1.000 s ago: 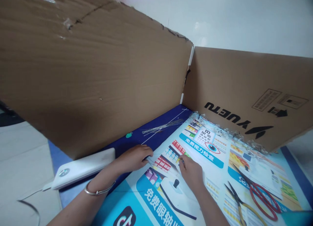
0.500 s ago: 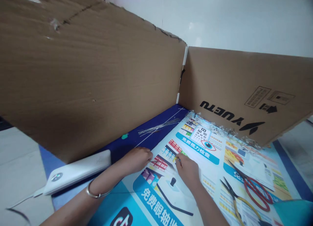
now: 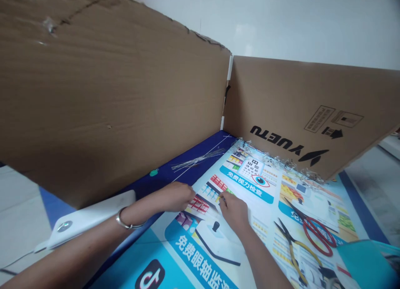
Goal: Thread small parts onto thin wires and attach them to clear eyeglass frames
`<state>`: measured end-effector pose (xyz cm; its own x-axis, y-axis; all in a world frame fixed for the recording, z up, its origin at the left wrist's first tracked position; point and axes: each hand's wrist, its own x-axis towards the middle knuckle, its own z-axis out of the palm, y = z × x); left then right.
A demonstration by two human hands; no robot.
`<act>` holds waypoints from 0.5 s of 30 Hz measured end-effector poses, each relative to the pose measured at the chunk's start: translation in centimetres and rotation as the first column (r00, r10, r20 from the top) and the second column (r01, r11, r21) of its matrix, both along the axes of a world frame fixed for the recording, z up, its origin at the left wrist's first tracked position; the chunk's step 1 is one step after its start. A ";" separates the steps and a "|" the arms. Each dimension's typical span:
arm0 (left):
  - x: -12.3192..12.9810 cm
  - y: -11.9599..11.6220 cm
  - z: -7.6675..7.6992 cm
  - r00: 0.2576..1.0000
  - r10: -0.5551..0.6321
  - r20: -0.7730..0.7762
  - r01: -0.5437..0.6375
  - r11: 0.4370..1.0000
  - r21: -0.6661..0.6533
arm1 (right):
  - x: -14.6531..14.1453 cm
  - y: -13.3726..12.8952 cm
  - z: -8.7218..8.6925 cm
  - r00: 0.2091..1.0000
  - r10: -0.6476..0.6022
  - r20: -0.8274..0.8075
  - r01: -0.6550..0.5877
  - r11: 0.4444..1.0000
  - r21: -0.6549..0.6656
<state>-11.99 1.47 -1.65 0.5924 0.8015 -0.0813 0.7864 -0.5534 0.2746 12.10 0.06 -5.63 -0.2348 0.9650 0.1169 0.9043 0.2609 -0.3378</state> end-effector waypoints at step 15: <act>10.9 1.1 1.4 0.200 0.409 0.890 0.102 0.895 -0.434 | 2.1 1.3 -0.2 0.438 -0.213 -0.873 0.119 0.977 -0.179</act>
<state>-1.04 2.62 -0.29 0.2797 0.9452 0.1687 -0.1665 -0.1253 0.9781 14.18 1.39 -5.83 0.1163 0.9895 0.0852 0.1257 0.0704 -0.9896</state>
